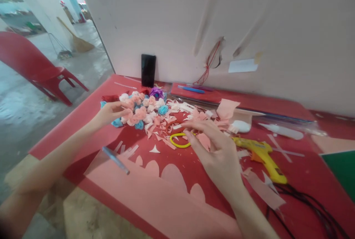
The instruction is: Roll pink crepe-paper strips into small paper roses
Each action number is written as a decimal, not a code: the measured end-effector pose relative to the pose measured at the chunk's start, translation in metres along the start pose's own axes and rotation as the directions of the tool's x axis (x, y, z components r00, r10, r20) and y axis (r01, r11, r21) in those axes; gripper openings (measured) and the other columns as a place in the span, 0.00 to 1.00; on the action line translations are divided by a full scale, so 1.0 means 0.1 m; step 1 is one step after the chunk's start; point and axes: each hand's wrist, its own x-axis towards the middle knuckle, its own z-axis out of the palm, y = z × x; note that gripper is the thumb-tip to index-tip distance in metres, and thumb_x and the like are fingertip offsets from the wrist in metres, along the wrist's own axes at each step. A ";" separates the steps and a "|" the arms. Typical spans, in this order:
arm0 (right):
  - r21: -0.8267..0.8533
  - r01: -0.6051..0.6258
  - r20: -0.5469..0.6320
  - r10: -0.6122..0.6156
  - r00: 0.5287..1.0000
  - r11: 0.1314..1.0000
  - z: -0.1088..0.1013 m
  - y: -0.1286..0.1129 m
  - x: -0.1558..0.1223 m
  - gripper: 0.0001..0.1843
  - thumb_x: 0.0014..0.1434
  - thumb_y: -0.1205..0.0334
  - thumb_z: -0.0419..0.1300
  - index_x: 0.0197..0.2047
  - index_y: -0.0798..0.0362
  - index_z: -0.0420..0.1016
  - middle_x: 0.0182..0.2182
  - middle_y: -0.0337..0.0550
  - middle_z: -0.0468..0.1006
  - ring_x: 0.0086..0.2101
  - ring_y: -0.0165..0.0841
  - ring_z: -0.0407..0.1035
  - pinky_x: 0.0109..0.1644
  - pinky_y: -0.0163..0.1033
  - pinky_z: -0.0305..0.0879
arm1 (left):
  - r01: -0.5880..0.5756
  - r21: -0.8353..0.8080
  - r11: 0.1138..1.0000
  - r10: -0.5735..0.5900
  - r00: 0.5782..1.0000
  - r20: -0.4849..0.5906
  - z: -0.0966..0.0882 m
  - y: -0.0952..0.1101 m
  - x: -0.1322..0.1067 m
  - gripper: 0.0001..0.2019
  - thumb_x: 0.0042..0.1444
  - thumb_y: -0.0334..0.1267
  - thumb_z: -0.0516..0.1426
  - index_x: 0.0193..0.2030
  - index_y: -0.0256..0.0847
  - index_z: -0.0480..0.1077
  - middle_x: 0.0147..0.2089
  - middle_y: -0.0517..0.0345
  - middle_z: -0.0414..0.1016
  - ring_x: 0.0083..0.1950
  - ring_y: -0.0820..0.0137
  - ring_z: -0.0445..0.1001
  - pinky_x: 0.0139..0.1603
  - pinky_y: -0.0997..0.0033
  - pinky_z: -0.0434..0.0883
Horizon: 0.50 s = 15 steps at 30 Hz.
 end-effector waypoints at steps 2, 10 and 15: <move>-0.023 0.022 0.003 -0.021 1.000 1.000 -0.01 -0.02 0.01 0.06 0.55 0.68 0.58 0.34 0.47 0.74 0.31 0.38 0.79 0.32 0.32 0.75 0.35 0.35 0.71 | -0.014 0.046 0.999 0.014 1.000 0.006 0.06 -0.01 0.08 0.11 0.49 0.45 0.58 0.30 0.38 0.72 0.31 0.57 0.77 0.31 0.70 0.74 0.33 0.73 0.70; -0.044 0.048 0.005 -0.048 0.999 0.998 -0.05 -0.05 0.02 0.06 0.56 0.67 0.57 0.33 0.47 0.73 0.30 0.38 0.79 0.30 0.33 0.75 0.34 0.37 0.71 | -0.022 0.160 0.987 0.018 1.000 0.025 0.19 0.06 0.33 0.07 0.49 0.38 0.57 0.30 0.37 0.72 0.34 0.56 0.77 0.34 0.70 0.74 0.36 0.73 0.70; -0.016 0.023 0.002 -0.023 1.000 1.000 -0.08 -0.07 0.00 0.05 0.56 0.67 0.57 0.33 0.47 0.73 0.29 0.37 0.79 0.30 0.32 0.74 0.35 0.35 0.71 | 0.003 0.204 0.979 -0.010 0.999 0.032 0.11 0.10 0.38 0.08 0.50 0.38 0.56 0.32 0.36 0.73 0.33 0.56 0.78 0.32 0.71 0.74 0.36 0.74 0.71</move>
